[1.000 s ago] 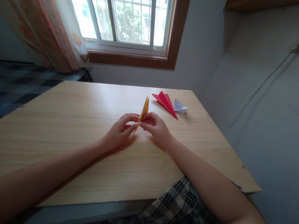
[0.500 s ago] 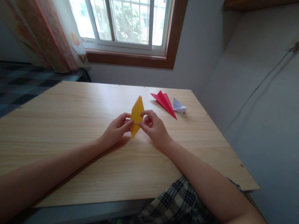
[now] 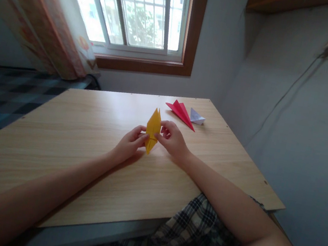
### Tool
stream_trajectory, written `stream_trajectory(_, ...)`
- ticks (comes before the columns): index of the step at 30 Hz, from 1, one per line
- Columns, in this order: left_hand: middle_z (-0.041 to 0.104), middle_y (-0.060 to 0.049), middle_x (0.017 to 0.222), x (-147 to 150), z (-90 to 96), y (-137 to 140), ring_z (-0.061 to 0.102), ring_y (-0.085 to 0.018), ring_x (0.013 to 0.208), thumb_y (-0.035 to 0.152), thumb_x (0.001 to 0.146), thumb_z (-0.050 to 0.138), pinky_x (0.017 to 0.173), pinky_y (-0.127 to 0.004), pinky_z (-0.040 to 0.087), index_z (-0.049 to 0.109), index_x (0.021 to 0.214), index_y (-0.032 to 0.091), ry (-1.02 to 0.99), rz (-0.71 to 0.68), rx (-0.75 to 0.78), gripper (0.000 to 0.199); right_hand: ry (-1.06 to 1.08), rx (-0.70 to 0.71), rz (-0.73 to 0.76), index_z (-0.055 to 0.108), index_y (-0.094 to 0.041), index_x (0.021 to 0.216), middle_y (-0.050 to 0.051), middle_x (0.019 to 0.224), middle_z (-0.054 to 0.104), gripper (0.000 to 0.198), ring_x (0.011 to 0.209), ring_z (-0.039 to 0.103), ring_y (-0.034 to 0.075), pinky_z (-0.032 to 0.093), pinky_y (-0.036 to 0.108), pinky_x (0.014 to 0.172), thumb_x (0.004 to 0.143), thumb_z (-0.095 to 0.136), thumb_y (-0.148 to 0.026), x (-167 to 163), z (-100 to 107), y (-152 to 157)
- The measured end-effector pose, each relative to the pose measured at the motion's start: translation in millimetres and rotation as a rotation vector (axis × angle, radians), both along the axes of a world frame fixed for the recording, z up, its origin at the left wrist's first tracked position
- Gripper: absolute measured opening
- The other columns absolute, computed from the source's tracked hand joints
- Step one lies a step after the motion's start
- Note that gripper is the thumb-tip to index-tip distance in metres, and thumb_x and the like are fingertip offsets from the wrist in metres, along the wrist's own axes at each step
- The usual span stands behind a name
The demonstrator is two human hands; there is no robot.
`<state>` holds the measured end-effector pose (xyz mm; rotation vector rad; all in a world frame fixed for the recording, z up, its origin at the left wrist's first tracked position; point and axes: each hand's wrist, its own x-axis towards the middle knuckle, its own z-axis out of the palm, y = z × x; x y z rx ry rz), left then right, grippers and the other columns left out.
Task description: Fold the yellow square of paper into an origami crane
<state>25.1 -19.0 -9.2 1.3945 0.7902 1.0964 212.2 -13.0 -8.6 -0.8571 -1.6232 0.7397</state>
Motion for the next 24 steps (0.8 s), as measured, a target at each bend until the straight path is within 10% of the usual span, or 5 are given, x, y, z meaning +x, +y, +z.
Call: stream_trajectory(24,0.073,-0.005,0.089,1,6.8,-3,0.072,-0.020,0.086,0.042,0.079,0.079,0.079,-0.032,0.056,0.059,0.097,0.018,-0.171,-0.005,-0.246,0.036,-0.162,0.109,0.106,0.078,-0.026,0.091,0.005,0.095,0.057,0.027,0.089,0.057,0.018,0.051,0.031,0.068,0.087,0.055,-0.012,2,8,-8)
